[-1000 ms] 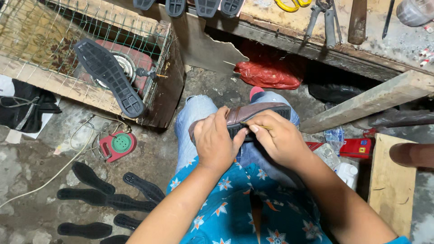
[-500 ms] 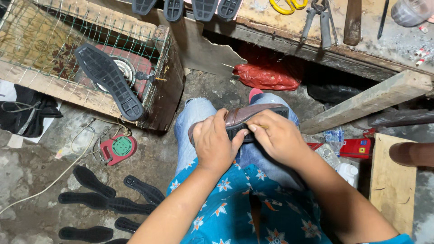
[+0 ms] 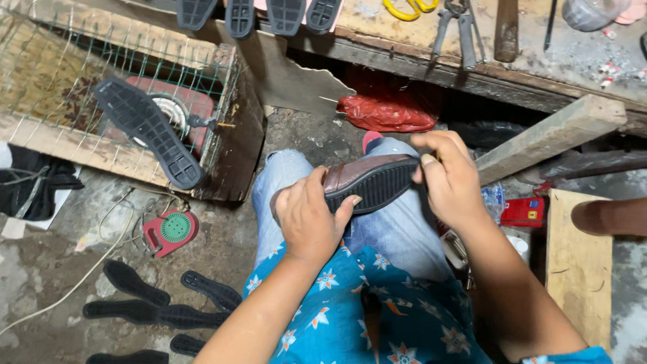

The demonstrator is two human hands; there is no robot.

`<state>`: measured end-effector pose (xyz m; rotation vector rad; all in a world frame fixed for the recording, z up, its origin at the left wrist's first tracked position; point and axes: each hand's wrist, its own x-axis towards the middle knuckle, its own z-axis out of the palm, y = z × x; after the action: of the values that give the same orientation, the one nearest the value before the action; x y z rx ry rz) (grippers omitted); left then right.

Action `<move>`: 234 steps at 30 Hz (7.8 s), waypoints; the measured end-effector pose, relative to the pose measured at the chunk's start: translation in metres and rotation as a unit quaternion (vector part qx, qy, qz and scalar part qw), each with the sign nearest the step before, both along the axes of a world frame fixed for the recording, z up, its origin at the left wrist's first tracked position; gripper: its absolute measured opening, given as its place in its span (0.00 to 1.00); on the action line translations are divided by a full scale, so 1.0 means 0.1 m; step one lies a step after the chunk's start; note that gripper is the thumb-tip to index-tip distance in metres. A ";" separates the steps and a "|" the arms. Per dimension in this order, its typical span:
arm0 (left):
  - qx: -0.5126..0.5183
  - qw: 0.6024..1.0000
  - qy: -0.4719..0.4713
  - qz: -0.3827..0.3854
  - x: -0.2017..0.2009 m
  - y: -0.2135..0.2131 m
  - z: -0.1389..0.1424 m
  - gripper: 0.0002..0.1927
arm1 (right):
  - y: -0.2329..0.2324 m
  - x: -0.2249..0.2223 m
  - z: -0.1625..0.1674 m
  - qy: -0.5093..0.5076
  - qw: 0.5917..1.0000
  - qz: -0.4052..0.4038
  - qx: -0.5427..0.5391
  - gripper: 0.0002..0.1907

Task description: The person uses a small awl-like tool to work along the edge of a shoe sole, then uses pliers to pull a wire or staple from the shoe. The person handles multiple shoe soles and uppers, placing finished items on a nearby shelf.

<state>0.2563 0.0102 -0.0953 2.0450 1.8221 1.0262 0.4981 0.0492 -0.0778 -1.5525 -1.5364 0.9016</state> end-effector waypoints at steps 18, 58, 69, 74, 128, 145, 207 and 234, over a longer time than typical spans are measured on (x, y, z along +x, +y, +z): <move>-0.123 0.986 -0.012 -0.112 0.35 0.43 0.19 0.34 | 0.08 0.23 -0.60 0.255 0.956 0.092 -0.113 0.36; -0.126 0.984 -0.038 -0.120 0.38 0.42 0.16 0.29 | -0.25 -0.12 0.18 -0.058 0.983 0.126 0.119 0.08; -0.129 0.985 -0.030 -0.115 0.38 0.40 0.14 0.29 | -0.28 0.00 0.12 -0.063 0.990 0.070 0.106 0.07; -0.117 0.986 -0.030 -0.113 0.36 0.39 0.13 0.29 | -0.32 -0.02 0.11 -0.066 0.986 0.071 0.134 0.07; -0.193 0.377 -0.894 -0.148 -0.62 0.06 0.88 0.37 | -0.53 -1.11 0.41 0.631 0.723 0.182 -0.212 0.42; -0.171 0.516 -0.834 -0.093 -1.07 -0.09 0.64 0.32 | -0.42 -1.24 0.17 0.743 0.581 0.206 -0.261 0.27; -0.308 0.761 -0.569 -0.045 -1.28 1.24 -0.53 0.19 | 3.77 0.26 2.73 -0.326 0.873 -0.336 0.139 0.48; -0.363 0.788 -0.497 0.027 -1.18 0.91 -0.52 0.19 | 2.70 1.88 2.34 0.475 0.813 -0.263 0.210 0.13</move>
<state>0.1379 0.1014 -0.1470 0.7267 1.3234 0.9110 0.6866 0.3188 0.1563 -0.8641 -0.4766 0.7450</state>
